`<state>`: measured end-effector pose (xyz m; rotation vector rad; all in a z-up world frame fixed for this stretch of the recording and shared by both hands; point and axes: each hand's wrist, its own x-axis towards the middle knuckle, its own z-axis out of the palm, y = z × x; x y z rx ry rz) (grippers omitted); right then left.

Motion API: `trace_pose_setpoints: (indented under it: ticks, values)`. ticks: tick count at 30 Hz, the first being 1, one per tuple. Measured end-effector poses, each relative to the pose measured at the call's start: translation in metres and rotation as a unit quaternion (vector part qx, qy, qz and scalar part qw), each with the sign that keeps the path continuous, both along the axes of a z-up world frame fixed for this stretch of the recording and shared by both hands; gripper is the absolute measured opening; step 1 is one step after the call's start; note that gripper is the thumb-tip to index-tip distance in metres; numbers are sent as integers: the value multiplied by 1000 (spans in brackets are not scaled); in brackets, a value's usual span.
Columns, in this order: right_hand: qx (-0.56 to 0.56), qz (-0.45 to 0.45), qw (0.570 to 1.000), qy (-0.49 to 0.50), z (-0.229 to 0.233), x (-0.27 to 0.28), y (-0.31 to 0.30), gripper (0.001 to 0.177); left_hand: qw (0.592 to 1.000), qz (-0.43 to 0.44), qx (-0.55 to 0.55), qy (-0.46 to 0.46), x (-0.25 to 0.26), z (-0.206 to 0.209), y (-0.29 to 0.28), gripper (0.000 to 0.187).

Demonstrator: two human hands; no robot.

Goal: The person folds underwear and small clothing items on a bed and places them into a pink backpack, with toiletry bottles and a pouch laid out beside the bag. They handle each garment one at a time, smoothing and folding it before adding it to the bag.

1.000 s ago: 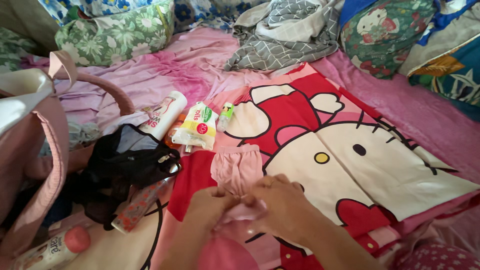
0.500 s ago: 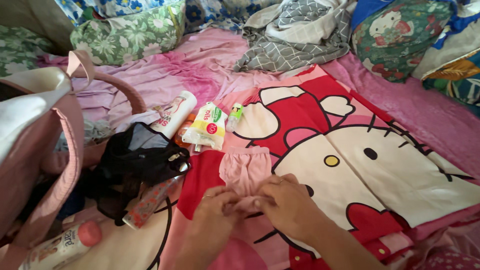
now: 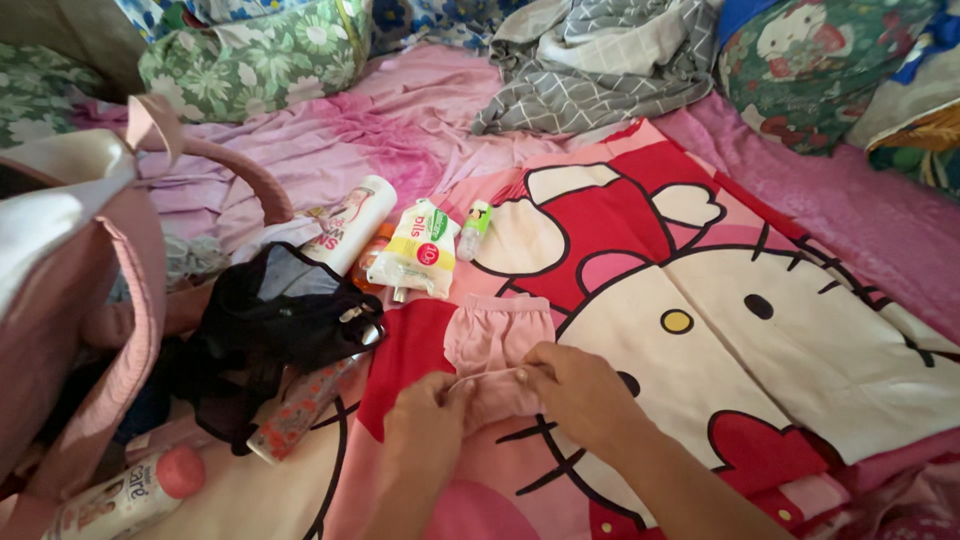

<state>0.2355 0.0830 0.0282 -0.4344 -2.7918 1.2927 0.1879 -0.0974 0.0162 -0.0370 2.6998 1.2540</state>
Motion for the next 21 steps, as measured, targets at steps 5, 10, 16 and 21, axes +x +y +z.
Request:
trace_pose_setpoints:
  ticks: [5,10,16,21]
  values:
    - [-5,-28,999,43,-4,-2,-4,19,999,19,-43,-12,-14,-8,4,36]
    - [189,-22,951,242,-2,-1,-11,17,995,3,-86,-54,-34,-12,4,44]
    - [158,117,966,170,7,13,-17,39,983,-72,-136,-98,-61,-19,2,48]
    - [155,86,976,127,9,16,-16,36,971,-100,-208,-63,-66,-11,7,52]
